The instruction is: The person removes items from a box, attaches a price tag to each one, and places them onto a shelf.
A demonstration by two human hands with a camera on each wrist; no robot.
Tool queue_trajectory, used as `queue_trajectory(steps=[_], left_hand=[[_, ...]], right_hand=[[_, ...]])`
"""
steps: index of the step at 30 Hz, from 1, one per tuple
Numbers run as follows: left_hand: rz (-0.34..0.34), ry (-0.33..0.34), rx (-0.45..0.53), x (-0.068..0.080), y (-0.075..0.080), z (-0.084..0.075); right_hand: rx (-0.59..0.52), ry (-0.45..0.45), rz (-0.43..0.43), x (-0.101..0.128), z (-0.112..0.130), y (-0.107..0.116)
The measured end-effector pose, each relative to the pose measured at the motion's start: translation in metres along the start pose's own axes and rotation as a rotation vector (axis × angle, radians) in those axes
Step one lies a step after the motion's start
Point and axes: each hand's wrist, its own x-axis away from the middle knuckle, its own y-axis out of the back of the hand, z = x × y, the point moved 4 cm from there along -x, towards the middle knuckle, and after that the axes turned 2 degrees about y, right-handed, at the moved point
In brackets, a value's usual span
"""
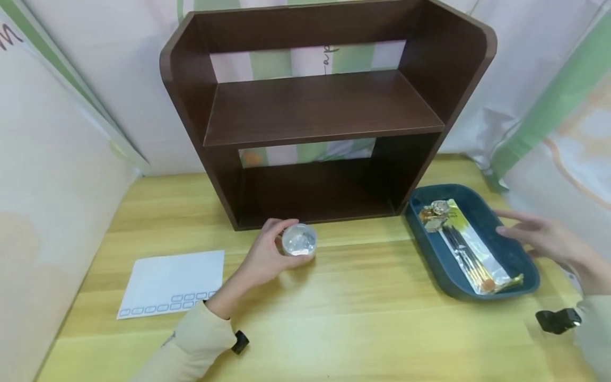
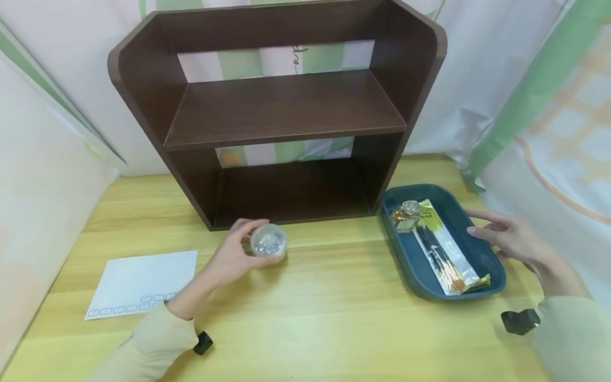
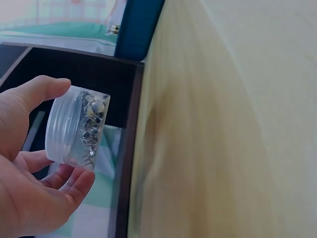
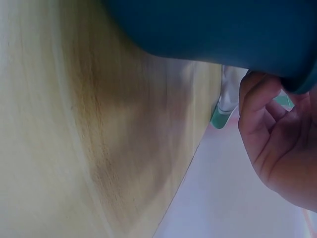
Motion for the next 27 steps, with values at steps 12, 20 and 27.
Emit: queue_trajectory(steps=[12,20,27], left_hand=[[0.108,-0.002,-0.043,0.011,-0.026,0.001],[0.172,0.061,-0.093,0.017,-0.036,-0.003],[0.186,0.048,-0.089,0.019,-0.041,-0.004]], right_hand=[[0.081,0.026,0.014,0.006,0.013,0.003],[0.305,0.148,-0.021,-0.001,0.035,0.002],[0.417,0.273,-0.149,-0.005,0.063,0.0]])
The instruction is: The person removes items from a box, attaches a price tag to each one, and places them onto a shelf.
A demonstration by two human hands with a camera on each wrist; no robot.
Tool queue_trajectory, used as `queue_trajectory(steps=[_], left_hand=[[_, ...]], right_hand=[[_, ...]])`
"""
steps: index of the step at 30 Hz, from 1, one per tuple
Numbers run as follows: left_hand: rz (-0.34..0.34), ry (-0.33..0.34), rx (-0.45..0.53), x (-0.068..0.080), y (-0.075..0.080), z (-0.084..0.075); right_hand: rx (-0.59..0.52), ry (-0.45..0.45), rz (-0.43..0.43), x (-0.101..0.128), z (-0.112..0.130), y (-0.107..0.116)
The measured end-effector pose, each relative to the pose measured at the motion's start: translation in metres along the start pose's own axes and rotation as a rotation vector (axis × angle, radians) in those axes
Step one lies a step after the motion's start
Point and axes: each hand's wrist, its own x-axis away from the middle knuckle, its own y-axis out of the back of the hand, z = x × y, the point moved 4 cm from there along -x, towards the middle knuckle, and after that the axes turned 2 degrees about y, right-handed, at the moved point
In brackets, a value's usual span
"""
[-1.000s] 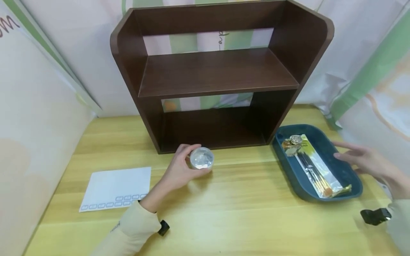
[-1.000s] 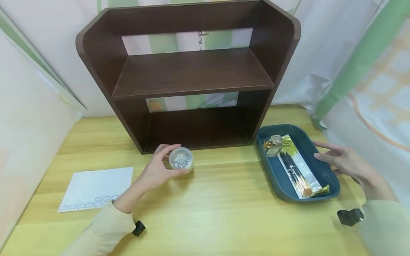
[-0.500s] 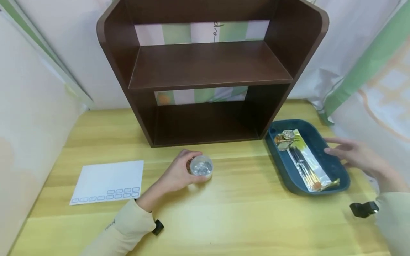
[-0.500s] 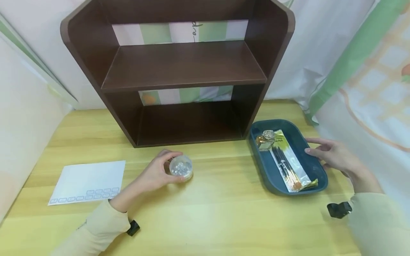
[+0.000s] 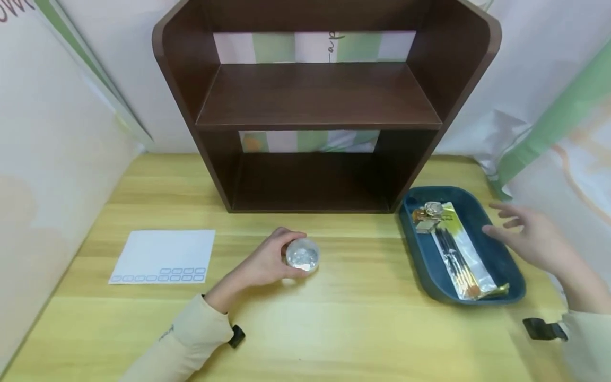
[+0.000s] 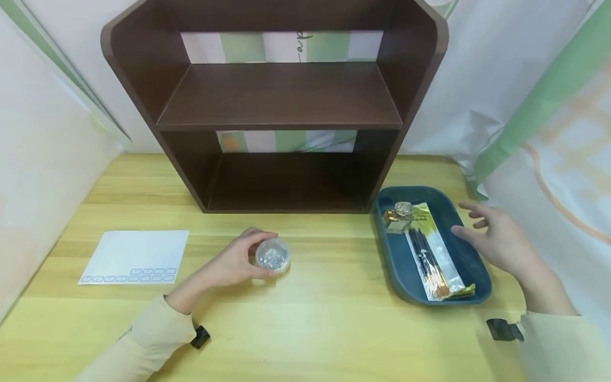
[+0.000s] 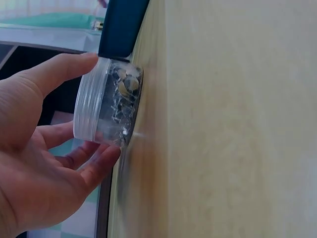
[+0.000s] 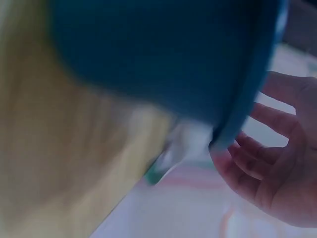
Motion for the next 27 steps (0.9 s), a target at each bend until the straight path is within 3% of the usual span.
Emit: queue_trajectory(steps=[6,12,17,27], left_hand=[[0.041,0.023,0.02,0.007,-0.001,0.004],[0.036,0.022,0.048,0.006,0.003,-0.001],[0.018,-0.013,0.088,0.008,0.011,-0.002],[-0.094,-0.015,0.148,0.03,0.048,0.009]], right_hand=[[-0.023,0.121,-0.09,-0.008,0.053,0.0],[-0.049,0.234,-0.14,-0.018,0.102,0.004],[-0.041,0.244,-0.126,-0.013,0.123,0.005],[-0.217,0.268,-0.086,-0.014,0.155,-0.02]])
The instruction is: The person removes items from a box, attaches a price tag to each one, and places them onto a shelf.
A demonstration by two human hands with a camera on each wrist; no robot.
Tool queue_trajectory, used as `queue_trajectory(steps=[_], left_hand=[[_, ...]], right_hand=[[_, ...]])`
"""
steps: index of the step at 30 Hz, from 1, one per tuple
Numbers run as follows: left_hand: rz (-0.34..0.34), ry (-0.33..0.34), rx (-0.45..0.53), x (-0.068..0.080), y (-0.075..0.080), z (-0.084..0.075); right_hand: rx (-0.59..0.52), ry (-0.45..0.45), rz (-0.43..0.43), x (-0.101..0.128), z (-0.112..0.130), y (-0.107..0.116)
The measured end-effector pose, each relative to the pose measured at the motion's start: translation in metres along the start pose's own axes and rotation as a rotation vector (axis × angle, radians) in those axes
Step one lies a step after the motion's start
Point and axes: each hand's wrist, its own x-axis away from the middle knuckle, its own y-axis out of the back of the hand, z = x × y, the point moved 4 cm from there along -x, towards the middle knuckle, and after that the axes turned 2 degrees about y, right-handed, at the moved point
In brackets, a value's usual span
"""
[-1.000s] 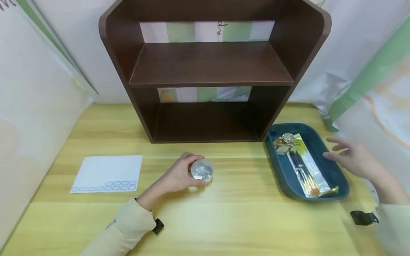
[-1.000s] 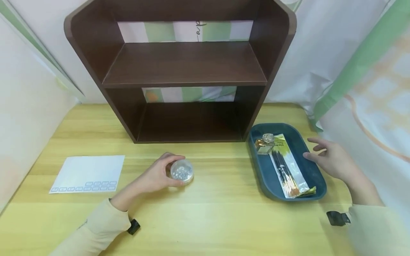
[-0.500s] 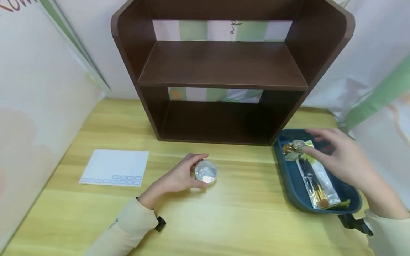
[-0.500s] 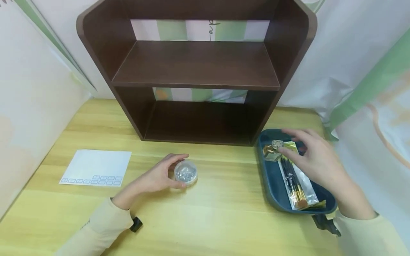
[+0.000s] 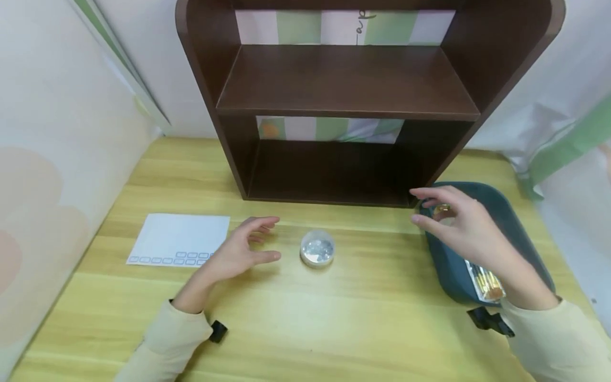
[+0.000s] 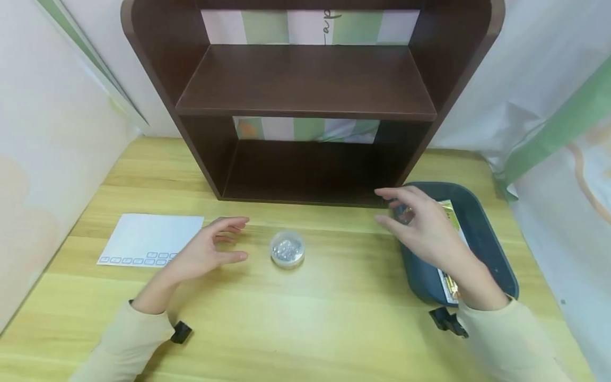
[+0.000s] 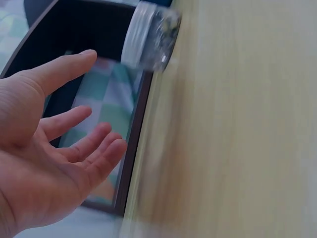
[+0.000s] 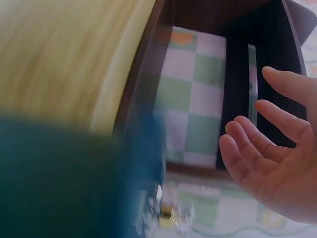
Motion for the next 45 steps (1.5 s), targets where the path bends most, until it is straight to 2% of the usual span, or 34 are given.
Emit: queue_trajectory(steps=[5,12,16,23,27,34,40,45], left_hand=[[-0.072,0.034,-0.005,0.027,0.028,0.011],[-0.232,0.099,-0.089,0.068,0.072,0.023],[-0.296,0.143,-0.14,0.084,0.091,0.03],[-0.362,0.245,-0.223,0.105,0.122,0.04],[-0.35,0.292,-0.261,0.109,0.134,0.045],[-0.288,0.367,-0.256,0.109,0.139,0.054],[-0.235,0.37,-0.24,0.106,0.142,0.063],[-0.156,0.305,-0.248,0.102,0.139,0.071]], right_hand=[[-0.082,0.012,0.024,-0.008,0.012,-0.029],[-0.27,0.025,0.081,-0.027,0.03,-0.069],[-0.348,0.035,0.086,-0.038,0.039,-0.086],[-0.487,0.037,0.108,-0.055,0.063,-0.112],[-0.556,0.044,0.14,-0.062,0.076,-0.129],[-0.639,0.062,0.175,-0.07,0.097,-0.155],[-0.696,0.079,0.216,-0.075,0.113,-0.173],[-0.699,0.097,0.268,-0.078,0.126,-0.193]])
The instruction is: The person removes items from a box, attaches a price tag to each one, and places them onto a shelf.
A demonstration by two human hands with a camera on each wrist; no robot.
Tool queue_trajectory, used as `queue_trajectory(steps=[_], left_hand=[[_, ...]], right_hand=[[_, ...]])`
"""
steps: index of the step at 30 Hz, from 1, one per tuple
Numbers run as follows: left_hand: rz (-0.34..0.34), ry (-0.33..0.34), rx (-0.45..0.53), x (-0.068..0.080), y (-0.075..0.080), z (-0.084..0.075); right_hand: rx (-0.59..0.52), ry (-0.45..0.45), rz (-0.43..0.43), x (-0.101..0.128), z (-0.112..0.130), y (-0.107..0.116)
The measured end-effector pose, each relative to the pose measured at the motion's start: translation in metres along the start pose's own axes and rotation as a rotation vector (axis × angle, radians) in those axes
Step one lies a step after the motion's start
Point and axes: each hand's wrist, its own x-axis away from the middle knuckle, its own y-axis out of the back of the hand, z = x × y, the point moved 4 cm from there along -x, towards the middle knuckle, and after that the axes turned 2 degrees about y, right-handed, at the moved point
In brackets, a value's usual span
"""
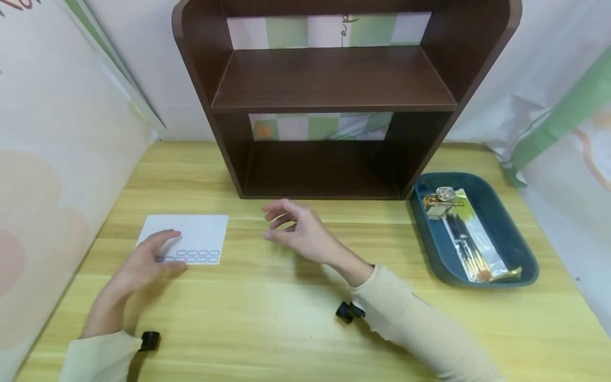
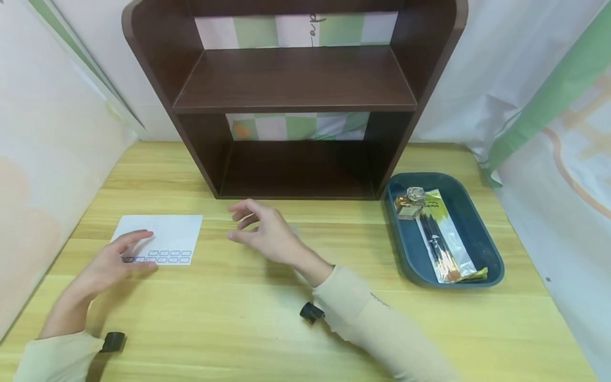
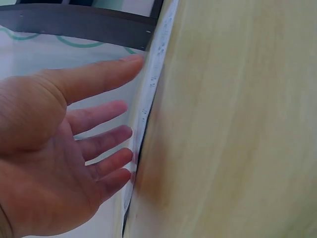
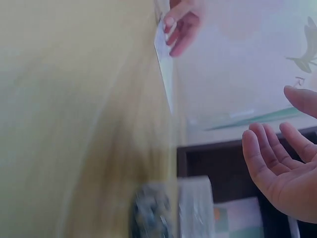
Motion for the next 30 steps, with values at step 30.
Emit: queue_trajectory(steps=[30], left_hand=[[-0.078,-0.101,-0.124,-0.001,-0.009,-0.004]], right_hand=[[0.002,-0.189,0.09,-0.048,-0.023,-0.092]])
